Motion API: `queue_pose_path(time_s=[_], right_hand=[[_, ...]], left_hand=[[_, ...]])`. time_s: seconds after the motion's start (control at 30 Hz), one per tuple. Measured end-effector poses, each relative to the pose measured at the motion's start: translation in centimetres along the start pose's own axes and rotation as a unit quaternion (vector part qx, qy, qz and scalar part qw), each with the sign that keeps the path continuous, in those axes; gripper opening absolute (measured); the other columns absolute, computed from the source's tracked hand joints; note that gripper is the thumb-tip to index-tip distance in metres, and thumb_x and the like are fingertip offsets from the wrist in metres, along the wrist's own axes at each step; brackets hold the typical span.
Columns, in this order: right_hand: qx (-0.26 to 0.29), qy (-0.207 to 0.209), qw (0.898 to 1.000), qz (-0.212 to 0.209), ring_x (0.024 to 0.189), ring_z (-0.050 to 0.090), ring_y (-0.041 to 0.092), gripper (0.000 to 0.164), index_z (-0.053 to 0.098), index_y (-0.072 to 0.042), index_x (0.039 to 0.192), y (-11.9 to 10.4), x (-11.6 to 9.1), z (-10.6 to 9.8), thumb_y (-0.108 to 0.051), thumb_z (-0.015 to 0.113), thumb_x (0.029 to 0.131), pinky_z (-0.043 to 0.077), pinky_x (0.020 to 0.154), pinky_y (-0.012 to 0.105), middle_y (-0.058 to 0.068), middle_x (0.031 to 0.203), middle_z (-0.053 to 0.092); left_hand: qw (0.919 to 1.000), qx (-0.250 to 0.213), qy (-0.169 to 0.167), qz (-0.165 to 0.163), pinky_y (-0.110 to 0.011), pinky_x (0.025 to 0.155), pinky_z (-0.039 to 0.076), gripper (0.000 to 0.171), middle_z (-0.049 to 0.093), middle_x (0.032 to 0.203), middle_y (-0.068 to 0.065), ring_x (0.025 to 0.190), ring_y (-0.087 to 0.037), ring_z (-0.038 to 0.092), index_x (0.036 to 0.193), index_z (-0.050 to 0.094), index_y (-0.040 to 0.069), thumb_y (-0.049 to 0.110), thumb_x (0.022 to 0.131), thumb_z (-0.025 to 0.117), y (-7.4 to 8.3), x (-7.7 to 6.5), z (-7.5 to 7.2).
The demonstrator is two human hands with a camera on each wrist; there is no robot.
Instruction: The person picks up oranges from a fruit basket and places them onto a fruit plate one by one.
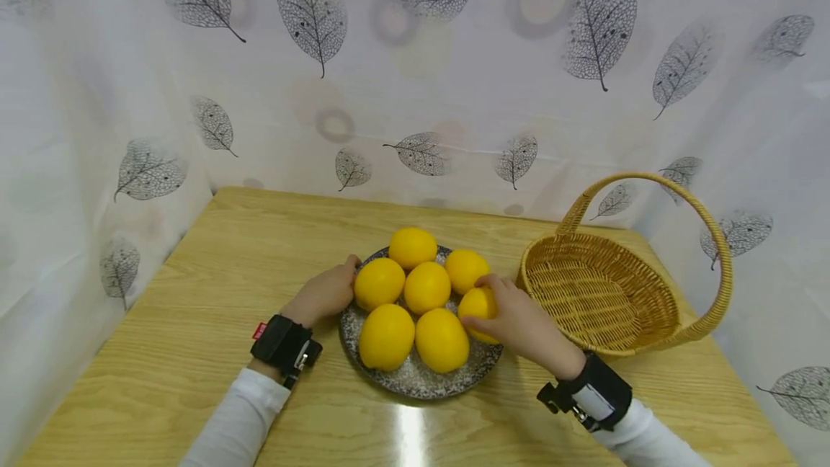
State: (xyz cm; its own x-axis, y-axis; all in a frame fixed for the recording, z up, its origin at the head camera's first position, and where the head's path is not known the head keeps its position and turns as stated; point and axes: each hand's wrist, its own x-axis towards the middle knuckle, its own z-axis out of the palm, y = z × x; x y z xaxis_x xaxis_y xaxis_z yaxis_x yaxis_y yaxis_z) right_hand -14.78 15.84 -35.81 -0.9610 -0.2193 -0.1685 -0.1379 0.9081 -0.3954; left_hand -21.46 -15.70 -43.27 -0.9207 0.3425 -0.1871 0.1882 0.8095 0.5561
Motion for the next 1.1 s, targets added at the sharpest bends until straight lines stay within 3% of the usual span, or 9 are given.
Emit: queue_pose_path(time_s=[0.37, 0.8, 0.97, 1.1], right_hand=[[0.003, 0.000, 1.000, 0.012, 0.118, 0.063, 0.037, 0.069, 0.049, -0.005, 0.144, 0.2, -0.1, 0.9, -0.048, 0.070, 0.093, 0.052, 0.094, 0.055, 0.023, 0.141, 0.055], [0.001, 0.013, 1.000, 0.019, 0.119, 0.063, 0.037, 0.066, 0.050, -0.005, 0.142, 0.2, -0.7, 1.1, -0.046, 0.070, 0.094, 0.051, 0.098, 0.056, 0.022, 0.140, 0.055], [-0.019, 0.056, 0.998, 0.018, 0.116, 0.062, 0.039, 0.060, 0.053, -0.005, 0.141, -0.3, -0.9, 1.6, -0.046, 0.063, 0.098, 0.054, 0.091, 0.054, 0.023, 0.138, 0.056], [-0.040, 0.131, 0.991, 0.005, 0.117, 0.059, 0.043, 0.056, 0.054, -0.004, 0.141, -1.0, -0.6, 1.9, -0.044, 0.058, 0.102, 0.053, 0.091, 0.055, 0.025, 0.136, 0.056]], left_hand=[[1.0000, 0.005, 0.000, -0.003, -0.048, 0.095, 0.054, 0.035, 0.068, 0.125, -0.021, 0.108, -0.027, 0.067, 0.139, 0.044, 0.000, 0.013, 0.108, 0.032, -0.2, 0.1, 0.0], [1.0000, 0.002, -0.003, 0.000, -0.048, 0.095, 0.054, 0.035, 0.068, 0.123, -0.021, 0.105, -0.026, 0.066, 0.138, 0.044, -0.001, 0.013, 0.109, 0.032, 0.0, 0.0, 0.0], [0.9998, 0.022, -0.002, -0.004, -0.050, 0.098, 0.053, 0.039, 0.066, 0.130, -0.022, 0.114, -0.030, 0.066, 0.143, 0.043, 0.000, 0.015, 0.110, 0.029, -0.4, 0.0, -0.2], [0.9962, 0.067, 0.052, -0.017, -0.053, 0.091, 0.055, 0.042, 0.063, 0.131, -0.026, 0.112, -0.038, 0.065, 0.146, 0.043, 0.000, 0.021, 0.111, 0.032, -0.7, -0.3, -1.0]])
